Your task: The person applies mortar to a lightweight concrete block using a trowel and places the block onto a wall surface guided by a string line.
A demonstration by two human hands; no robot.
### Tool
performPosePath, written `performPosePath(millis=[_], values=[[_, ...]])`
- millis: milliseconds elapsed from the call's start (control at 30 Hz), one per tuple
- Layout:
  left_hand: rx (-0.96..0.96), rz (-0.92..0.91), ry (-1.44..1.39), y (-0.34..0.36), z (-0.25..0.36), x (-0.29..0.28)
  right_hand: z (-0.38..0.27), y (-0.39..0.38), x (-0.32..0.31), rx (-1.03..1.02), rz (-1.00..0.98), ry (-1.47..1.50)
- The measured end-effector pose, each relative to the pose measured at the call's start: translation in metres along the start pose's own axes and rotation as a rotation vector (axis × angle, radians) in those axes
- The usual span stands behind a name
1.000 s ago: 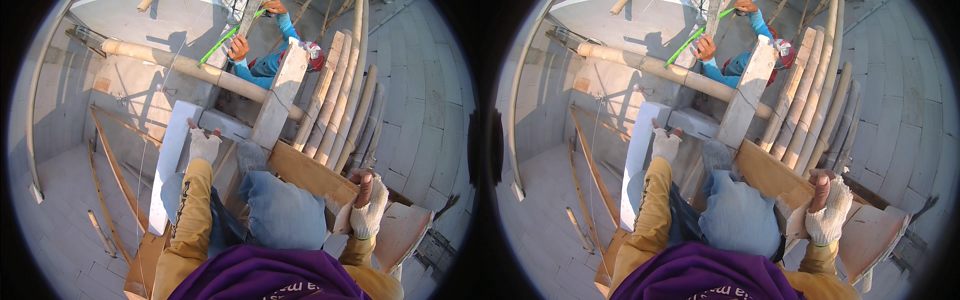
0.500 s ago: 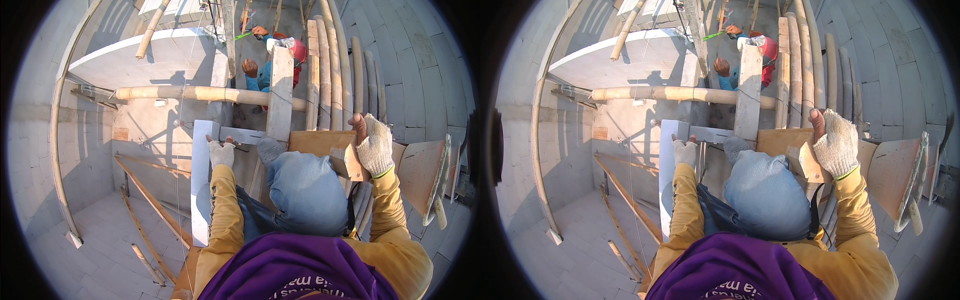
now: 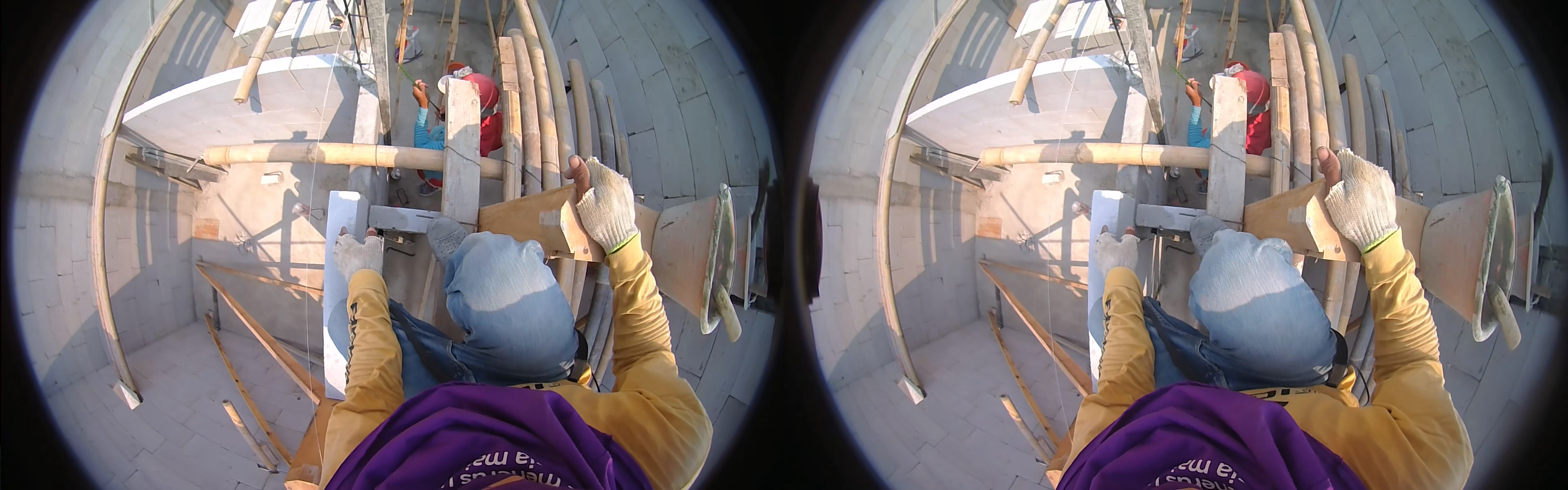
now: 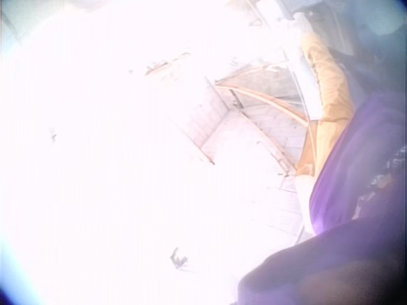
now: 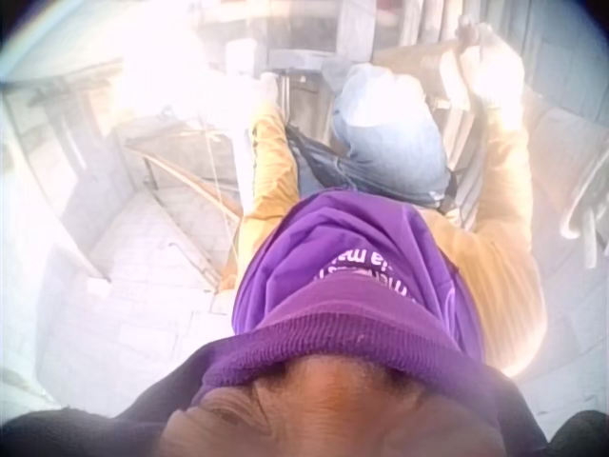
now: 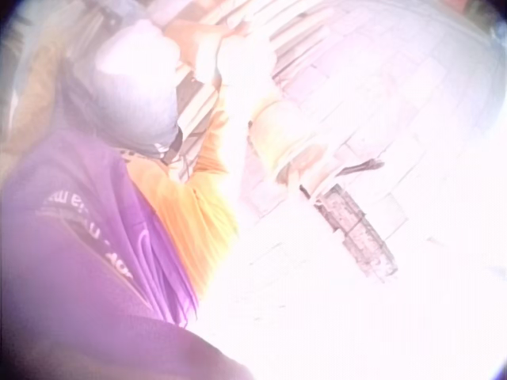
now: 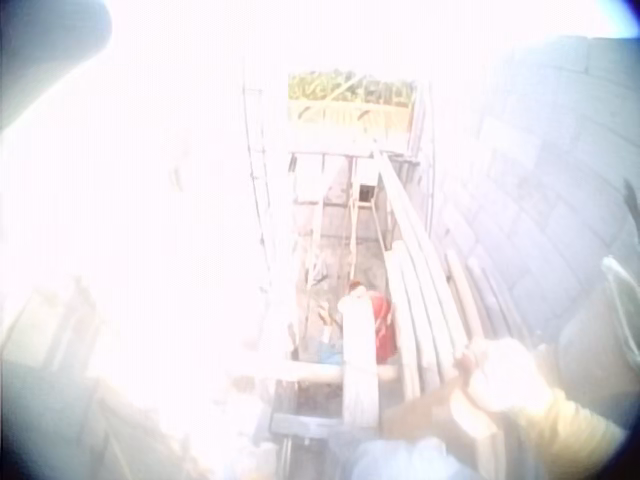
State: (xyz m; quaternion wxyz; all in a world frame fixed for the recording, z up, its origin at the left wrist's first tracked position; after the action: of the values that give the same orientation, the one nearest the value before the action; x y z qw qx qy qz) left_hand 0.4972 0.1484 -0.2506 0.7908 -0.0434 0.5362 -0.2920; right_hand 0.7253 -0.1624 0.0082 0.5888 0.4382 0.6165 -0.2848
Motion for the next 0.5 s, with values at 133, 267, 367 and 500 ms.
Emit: performPosePath(millis=[133,267,367,500], values=[[0.005,0.009,-0.032,0.001,-0.005,0.003,0.003,-0.001,0.002,-0.01,0.03,-0.009],[0.021,-0.026,0.011,-0.001,-0.005,0.003,0.008,0.0,0.007,0.001,0.006,-0.047],[0.015,-0.076,0.013,0.001,-0.004,0.003,0.003,0.0,0.003,0.043,-0.061,0.02],[0.014,-0.118,0.039,-0.002,0.002,0.004,0.002,-0.002,0.001,0.094,-0.077,0.0]])
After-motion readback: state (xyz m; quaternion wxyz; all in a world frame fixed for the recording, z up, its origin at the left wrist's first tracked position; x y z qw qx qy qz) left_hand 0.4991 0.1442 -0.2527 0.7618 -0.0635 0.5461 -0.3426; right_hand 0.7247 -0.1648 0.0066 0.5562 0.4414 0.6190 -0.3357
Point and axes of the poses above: each hand's wrist, its own y-axis towards the middle knuckle, its own x-axis out of the palm, z = x × y, the point moved 3 cm from there along y, towards the middle knuckle
